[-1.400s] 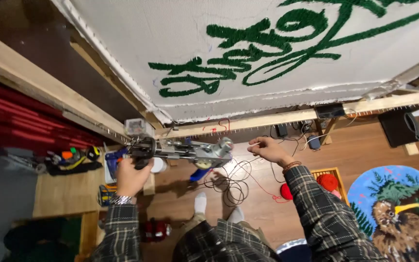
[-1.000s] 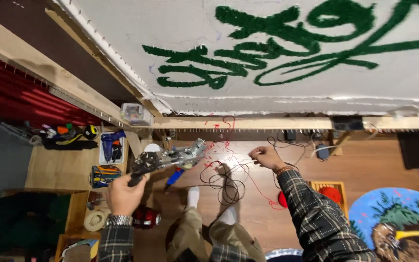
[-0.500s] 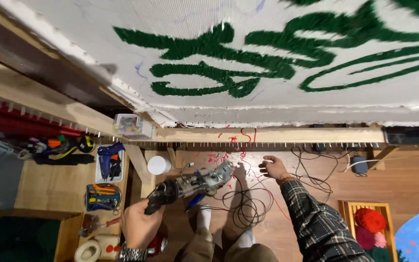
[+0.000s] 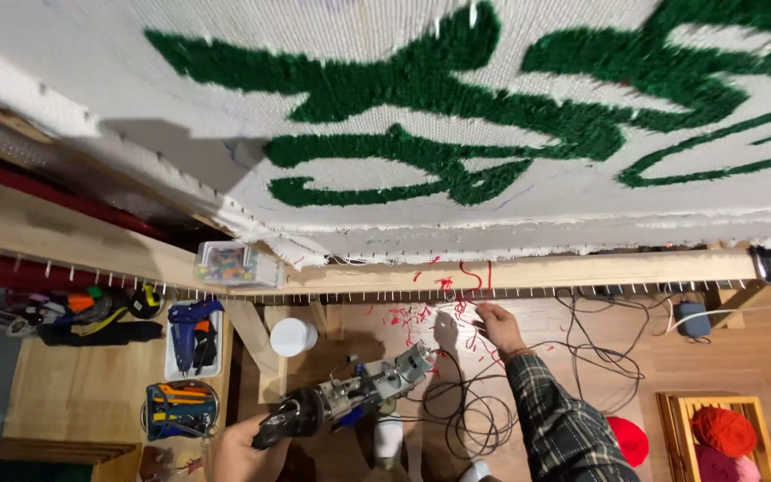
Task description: Threading a tufting gun and using it to fill in a strawberry design on a rug canvas
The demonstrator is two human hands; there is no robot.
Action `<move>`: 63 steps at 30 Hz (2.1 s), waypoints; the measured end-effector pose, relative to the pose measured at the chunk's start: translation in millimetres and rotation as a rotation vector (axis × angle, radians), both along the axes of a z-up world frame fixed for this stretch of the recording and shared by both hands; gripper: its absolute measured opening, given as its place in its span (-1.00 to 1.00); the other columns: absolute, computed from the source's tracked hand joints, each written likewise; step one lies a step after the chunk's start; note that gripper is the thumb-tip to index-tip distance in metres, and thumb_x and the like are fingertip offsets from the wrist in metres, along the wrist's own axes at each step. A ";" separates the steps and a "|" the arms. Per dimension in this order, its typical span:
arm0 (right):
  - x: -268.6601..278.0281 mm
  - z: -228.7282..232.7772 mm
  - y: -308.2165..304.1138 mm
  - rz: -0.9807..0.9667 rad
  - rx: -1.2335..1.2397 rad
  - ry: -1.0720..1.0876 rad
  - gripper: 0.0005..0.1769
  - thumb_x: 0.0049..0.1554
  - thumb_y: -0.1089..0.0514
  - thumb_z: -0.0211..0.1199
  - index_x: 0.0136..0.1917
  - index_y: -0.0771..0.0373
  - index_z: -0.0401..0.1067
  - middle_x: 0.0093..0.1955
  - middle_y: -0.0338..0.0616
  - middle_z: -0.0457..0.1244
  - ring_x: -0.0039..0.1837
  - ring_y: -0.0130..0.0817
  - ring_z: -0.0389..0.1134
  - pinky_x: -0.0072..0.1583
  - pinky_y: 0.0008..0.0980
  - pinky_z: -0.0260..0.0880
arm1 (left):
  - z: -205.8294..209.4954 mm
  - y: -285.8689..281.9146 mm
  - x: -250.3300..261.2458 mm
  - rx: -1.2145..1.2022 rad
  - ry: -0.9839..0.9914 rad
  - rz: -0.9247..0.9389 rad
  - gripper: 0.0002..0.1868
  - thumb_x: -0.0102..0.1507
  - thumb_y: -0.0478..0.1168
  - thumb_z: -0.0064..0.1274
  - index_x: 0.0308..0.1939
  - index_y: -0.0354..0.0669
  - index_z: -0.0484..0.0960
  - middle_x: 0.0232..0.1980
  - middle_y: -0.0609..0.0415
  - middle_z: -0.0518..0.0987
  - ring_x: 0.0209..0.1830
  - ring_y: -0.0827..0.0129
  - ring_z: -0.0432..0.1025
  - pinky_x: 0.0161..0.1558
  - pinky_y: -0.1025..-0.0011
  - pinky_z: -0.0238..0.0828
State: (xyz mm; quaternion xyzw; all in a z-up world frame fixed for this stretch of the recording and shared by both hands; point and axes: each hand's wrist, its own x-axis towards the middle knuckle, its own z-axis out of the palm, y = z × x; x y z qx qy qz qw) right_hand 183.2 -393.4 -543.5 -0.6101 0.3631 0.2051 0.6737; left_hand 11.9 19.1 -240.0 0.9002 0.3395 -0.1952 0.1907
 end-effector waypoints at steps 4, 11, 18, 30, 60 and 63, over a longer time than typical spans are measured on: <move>-55.2 51.9 -40.3 0.239 -0.675 -0.079 -0.61 0.20 -0.05 0.17 0.15 0.13 0.65 0.14 -0.08 0.48 0.25 -0.18 0.47 0.30 -0.22 0.43 | 31.0 -6.5 20.2 -0.030 0.052 -0.053 -0.86 0.05 0.09 0.28 -0.50 0.24 0.74 -0.50 0.20 0.65 -0.37 0.39 0.55 -0.26 0.49 0.31; -94.8 220.6 -97.4 -0.276 -0.925 -0.424 -0.78 0.38 0.09 0.19 0.14 0.20 0.58 0.04 -0.04 0.43 0.12 -0.20 0.43 0.18 -0.20 0.40 | 61.6 -2.3 50.2 -0.024 0.066 -0.227 -0.69 0.00 0.27 0.20 -0.38 0.31 0.80 -0.32 0.23 0.77 -0.17 0.21 0.64 -0.19 0.31 0.50; -70.5 412.3 -120.3 -0.732 -0.237 -0.695 -0.84 0.35 0.13 0.30 0.17 0.19 0.50 -0.04 -0.21 0.39 0.04 -0.44 0.51 0.23 -0.45 0.63 | 106.0 -14.8 64.6 -0.156 -0.291 -0.430 -0.73 0.08 0.12 0.25 -0.28 0.19 0.90 -0.25 0.31 0.83 -0.28 0.39 0.67 -0.36 0.35 0.47; -94.8 637.4 -106.0 0.091 -0.512 -0.596 -0.79 0.22 0.08 0.34 0.04 0.24 0.60 -0.47 -0.44 0.16 -0.40 -0.62 0.04 -0.36 -0.54 0.06 | 164.6 -44.0 97.6 -0.282 -0.516 -0.631 -0.67 -0.10 -0.14 0.29 -0.87 0.03 0.46 -0.79 0.33 0.45 -0.70 0.51 0.23 -0.55 0.39 0.09; -159.8 777.7 -126.3 0.647 -0.436 -0.529 -0.85 0.22 0.17 0.34 -0.13 0.26 0.63 -0.22 -0.12 0.45 -0.12 -0.37 0.36 -0.01 -0.40 0.33 | 277.8 -264.0 100.6 -1.187 -0.754 -0.943 -0.49 -0.04 -0.42 0.22 0.02 -0.27 0.74 -0.06 -0.19 0.74 0.09 -0.13 0.59 0.19 0.01 0.48; -167.8 811.7 -141.8 0.621 -0.537 -0.505 -0.84 0.22 0.16 0.31 -0.07 0.26 0.65 -0.15 -0.12 0.46 -0.04 -0.33 0.36 0.07 -0.33 0.35 | 296.1 -267.0 87.2 -1.156 -0.723 -0.956 -0.60 -0.07 -0.41 0.28 -0.13 -0.14 0.86 -0.17 -0.02 0.80 -0.06 -0.03 0.66 0.05 0.07 0.56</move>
